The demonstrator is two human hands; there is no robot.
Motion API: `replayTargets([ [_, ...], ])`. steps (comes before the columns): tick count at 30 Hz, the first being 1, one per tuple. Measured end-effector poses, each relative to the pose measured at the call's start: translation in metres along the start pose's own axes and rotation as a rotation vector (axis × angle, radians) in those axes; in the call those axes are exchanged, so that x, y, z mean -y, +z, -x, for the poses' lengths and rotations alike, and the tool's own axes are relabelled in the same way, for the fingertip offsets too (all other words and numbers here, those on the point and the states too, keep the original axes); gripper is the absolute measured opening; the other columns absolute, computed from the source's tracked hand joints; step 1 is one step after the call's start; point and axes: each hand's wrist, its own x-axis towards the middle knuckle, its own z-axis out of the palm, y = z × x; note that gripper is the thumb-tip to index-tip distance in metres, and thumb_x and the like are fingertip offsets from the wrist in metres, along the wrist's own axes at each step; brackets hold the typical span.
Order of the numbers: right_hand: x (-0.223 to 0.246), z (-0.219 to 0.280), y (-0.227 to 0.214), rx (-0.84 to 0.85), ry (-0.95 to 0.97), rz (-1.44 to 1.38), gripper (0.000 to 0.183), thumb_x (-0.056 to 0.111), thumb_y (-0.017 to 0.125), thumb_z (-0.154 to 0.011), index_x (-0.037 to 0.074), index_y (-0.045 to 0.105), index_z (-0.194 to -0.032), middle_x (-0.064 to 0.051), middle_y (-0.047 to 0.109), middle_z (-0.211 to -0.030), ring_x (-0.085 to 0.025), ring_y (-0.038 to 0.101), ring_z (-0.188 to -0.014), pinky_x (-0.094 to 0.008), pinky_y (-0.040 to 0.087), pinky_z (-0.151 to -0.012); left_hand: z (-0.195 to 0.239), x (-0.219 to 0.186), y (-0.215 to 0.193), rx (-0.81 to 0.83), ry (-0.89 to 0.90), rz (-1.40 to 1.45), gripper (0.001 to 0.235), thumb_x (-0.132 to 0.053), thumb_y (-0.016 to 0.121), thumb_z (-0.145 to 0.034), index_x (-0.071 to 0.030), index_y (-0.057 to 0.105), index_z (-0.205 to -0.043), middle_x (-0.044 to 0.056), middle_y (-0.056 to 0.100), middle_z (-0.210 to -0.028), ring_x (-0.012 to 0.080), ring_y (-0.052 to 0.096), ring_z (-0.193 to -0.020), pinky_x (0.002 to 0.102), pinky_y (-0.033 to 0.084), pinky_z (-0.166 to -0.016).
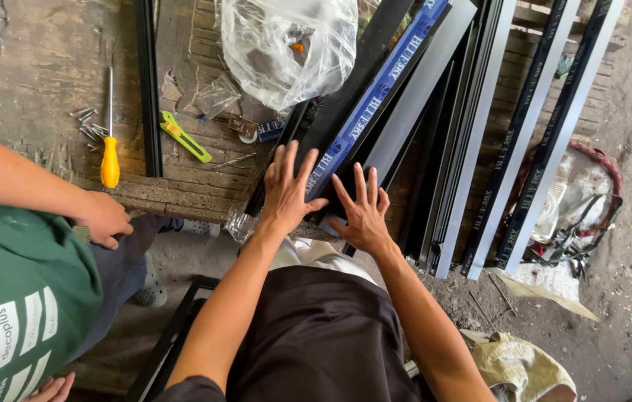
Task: Organizing and sorting black metal profiles and frames in a fabrication workshop
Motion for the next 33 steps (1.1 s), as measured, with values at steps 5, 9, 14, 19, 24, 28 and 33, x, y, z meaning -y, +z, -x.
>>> replayTargets([
  [5,-0.011,0.028,0.025,-0.296,-0.136,-0.048,0.076,0.035,0.075,-0.086,0.026,0.045,-0.155,-0.012,0.032,-0.163,-0.039,0.026,-0.147,-0.054,0.031,-0.102,0.05,0.04,0.022,-0.137,-0.264,0.067,0.087,-0.048,0.076,-0.091,-0.017,0.034,-0.16,0.021,0.036,-0.154,0.0403,0.04,-0.142,0.06,0.042,-0.109],
  [9,-0.008,0.051,0.043,-0.408,-0.214,-0.319,0.052,0.008,0.075,-0.085,0.015,0.066,-0.136,-0.009,0.058,-0.141,-0.028,0.061,-0.119,-0.038,0.054,-0.092,0.086,0.07,0.037,-0.155,-0.278,0.002,0.067,-0.032,0.073,-0.094,-0.017,0.044,-0.153,0.013,0.054,-0.129,0.0331,0.058,-0.12,0.05,0.052,-0.094],
  [14,-0.015,0.072,0.067,-0.223,0.018,-0.786,0.031,0.007,0.074,-0.089,0.013,0.077,-0.119,-0.007,0.078,-0.098,-0.019,0.076,-0.079,-0.031,0.063,-0.071,0.102,0.057,0.004,-0.105,-0.418,0.138,0.065,-0.013,0.072,-0.089,-0.022,0.045,-0.148,0.014,0.06,-0.129,0.0336,0.06,-0.122,0.048,0.055,-0.091],
  [19,0.011,0.074,0.03,-0.053,0.159,-1.25,0.037,0.0,0.068,-0.093,-0.001,0.068,-0.131,-0.023,0.078,-0.105,-0.028,0.078,-0.085,-0.038,0.066,-0.072,0.121,0.058,-0.009,-0.023,-0.484,0.327,0.056,-0.03,0.072,-0.088,-0.021,0.056,-0.141,0.012,0.067,-0.122,0.028,0.076,-0.092,0.047,0.061,-0.078],
  [24,0.052,0.053,-0.002,0.256,0.166,-1.381,0.066,0.008,0.064,-0.097,-0.002,0.037,-0.156,-0.031,0.067,-0.125,-0.033,0.071,-0.104,-0.044,0.063,-0.082,0.133,0.021,-0.036,0.015,-0.36,0.425,0.058,-0.029,0.075,-0.087,-0.009,0.06,-0.139,0.019,0.067,-0.118,0.0349,0.076,-0.088,0.047,0.062,-0.075],
  [28,0.08,0.028,0.009,0.315,0.157,-1.468,0.076,0.011,0.068,-0.096,0.004,0.029,-0.161,-0.031,0.067,-0.119,-0.036,0.072,-0.099,-0.048,0.065,-0.075,0.133,-0.005,-0.05,0.038,-0.257,0.387,0.062,-0.036,0.078,-0.085,-0.011,0.058,-0.138,0.017,0.067,-0.12,0.0411,0.072,-0.1,0.052,0.061,-0.08],
  [33,0.105,0.004,0.035,0.197,0.249,-1.615,0.051,0.008,0.072,-0.096,0.001,0.053,-0.143,-0.027,0.07,-0.108,-0.032,0.073,-0.092,-0.045,0.065,-0.076,0.142,0.002,-0.068,-0.006,-0.108,0.377,0.072,-0.028,0.076,-0.083,-0.008,0.052,-0.148,0.019,0.065,-0.127,0.0407,0.066,-0.115,0.051,0.057,-0.091],
])
